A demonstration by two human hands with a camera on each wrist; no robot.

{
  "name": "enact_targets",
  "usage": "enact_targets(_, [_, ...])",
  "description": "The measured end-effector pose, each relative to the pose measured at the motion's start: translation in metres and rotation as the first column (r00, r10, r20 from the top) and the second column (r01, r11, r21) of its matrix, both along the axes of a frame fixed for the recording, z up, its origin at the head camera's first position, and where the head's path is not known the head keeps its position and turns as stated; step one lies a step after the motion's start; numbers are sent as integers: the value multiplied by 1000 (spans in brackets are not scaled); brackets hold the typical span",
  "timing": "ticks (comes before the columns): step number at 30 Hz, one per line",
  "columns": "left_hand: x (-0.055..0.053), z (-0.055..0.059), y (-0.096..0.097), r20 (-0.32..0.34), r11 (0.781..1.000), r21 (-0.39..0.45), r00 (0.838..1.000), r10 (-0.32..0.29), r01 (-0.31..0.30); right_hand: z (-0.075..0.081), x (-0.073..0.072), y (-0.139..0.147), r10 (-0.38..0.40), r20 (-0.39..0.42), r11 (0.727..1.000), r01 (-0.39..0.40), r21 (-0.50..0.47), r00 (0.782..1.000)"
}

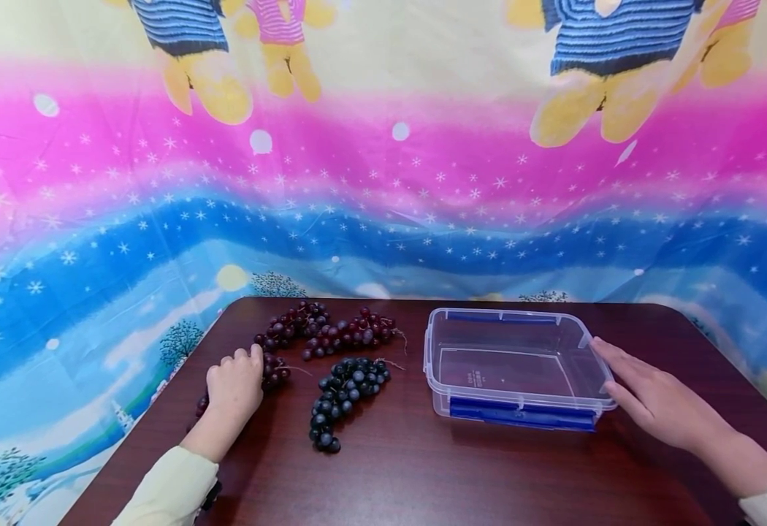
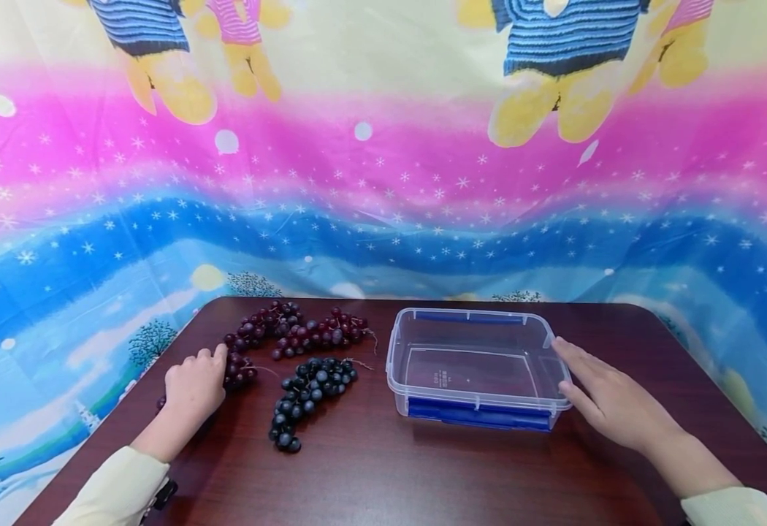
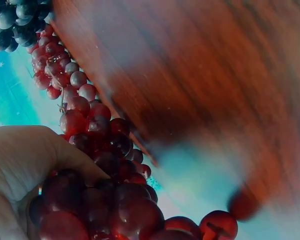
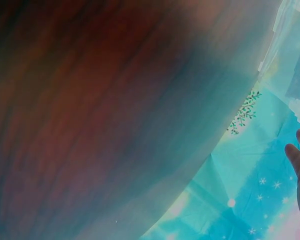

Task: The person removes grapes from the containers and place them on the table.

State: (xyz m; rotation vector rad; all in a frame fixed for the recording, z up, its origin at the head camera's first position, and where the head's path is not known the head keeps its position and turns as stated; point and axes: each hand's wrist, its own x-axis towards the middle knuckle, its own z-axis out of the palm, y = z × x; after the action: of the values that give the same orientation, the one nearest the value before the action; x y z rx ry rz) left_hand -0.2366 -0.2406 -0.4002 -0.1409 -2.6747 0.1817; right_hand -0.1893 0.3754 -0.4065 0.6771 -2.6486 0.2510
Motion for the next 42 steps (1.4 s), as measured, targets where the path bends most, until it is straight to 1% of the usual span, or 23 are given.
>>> enact_targets(5, [1,-2,-1,4,1000,1,1000,7,-7,0,1,0,1,-5,1000,-1,-2,1000])
enact_targets(9, [4,-2,-1,33,1000,-3,999,19,-19,0,1,0,-3,-3,1000,3,0,1000])
enact_targets(15, [6,-2,0,48,1000,-1,999,24,-24,0,1,-1,-2,-4,1000,2,-3,1000])
enact_targets(20, [7,-3,0,91,999,5,995,47,-47,0,1,0,-7,-3,1000,7,0,1000])
enact_targets(26, [9,-2,1,159,996,33,984,82,-88,0,1,0,-9,-4,1000,9,1,1000])
enact_targets(29, [11,-3,2,162,995,41,983,88,-96,0,1,-1,-12,2,1000,12,-1,1000])
enact_targets(36, [13,-5,5,145,992,43,983,112,-119,-1,1,0,-5,-3,1000,5,-1,1000])
enact_targets(42, [13,-5,10,160,990,66,981,113,-124,0,1,-1,-6,-3,1000,6,-1,1000])
